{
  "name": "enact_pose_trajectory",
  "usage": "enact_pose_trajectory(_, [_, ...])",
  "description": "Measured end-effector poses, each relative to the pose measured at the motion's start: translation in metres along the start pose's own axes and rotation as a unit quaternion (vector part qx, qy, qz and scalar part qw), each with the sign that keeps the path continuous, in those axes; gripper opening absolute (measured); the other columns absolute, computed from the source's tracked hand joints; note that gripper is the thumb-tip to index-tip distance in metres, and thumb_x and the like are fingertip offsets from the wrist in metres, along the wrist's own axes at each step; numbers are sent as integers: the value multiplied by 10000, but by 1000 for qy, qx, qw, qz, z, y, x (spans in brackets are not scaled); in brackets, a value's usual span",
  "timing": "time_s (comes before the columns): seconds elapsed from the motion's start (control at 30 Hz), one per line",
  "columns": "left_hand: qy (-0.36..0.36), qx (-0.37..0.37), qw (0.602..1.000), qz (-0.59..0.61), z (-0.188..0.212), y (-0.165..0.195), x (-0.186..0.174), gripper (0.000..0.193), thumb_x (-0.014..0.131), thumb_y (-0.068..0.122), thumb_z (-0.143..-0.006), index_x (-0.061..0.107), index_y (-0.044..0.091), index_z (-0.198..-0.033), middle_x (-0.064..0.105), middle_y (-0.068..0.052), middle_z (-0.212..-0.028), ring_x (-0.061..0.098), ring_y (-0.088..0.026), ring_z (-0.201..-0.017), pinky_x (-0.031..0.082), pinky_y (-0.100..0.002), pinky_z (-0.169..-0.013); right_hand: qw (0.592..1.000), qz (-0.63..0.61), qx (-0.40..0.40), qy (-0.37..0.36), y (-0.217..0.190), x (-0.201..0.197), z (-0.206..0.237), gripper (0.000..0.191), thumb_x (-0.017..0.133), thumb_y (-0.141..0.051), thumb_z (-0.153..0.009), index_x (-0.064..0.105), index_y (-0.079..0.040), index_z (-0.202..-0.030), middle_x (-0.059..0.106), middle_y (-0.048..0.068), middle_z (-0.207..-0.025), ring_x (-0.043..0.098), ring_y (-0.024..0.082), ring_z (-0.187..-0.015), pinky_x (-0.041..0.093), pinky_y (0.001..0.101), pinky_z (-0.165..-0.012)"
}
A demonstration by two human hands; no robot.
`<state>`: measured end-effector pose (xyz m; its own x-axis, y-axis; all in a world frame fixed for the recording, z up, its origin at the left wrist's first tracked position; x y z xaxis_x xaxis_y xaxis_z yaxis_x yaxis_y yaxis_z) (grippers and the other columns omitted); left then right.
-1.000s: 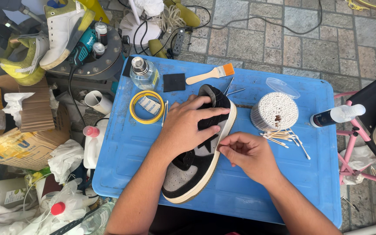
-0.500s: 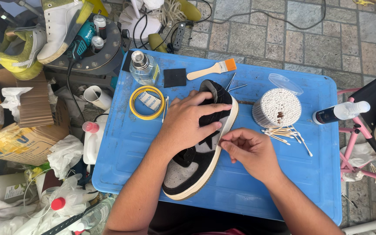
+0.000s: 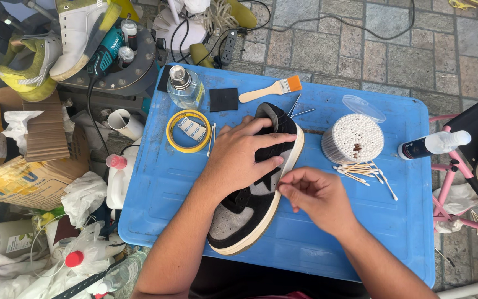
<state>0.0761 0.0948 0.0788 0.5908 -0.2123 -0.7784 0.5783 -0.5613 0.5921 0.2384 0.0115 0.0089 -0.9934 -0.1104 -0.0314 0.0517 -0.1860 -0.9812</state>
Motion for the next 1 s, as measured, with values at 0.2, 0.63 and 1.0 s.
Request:
enact_pose_trajectory(0.2, [-3, -5, 1000, -7, 1, 0, 0, 455, 802, 381, -790, 732, 374, -1240, 668, -16, -1265, 614, -235, -1181, 434, -490, -885, 999, -17, -42, 25, -4, -2, 1, 130, 719, -50, -916, 723, 27, -1021, 746, 39, -865, 611, 46, -637, 505, 209, -527])
enact_pose_trajectory(0.63, [-1, -1, 1000, 2, 1, 0, -1, 463, 809, 373, -779, 735, 374, -1236, 662, -22, -1299, 608, -239, -1199, 429, -498, -918, 1000, -2, 2, -13, 1, -3, -2, 120, 732, -37, -910, 746, 33, -1006, 732, 53, -804, 621, 66, -601, 518, 221, -523])
enact_pose_trajectory(1.0, [10, 16, 1000, -8, 1, 2, -2, 461, 808, 370, -789, 734, 367, -1244, 657, -44, -1307, 611, -264, -1199, 432, -498, -893, 1000, 15, -6, -5, 0, -3, -3, 121, 738, -36, -900, 746, 22, -1006, 747, 50, -821, 625, 64, -595, 510, 216, -516])
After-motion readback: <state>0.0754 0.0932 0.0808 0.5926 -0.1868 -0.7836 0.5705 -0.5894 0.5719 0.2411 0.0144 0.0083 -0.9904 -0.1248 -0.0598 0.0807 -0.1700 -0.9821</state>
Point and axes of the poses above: each hand's wrist, its own z-axis away from the middle knuckle, its own x-axis out of the palm, y = z × x, the point moved 6 cm from there along -z, towards the middle knuckle
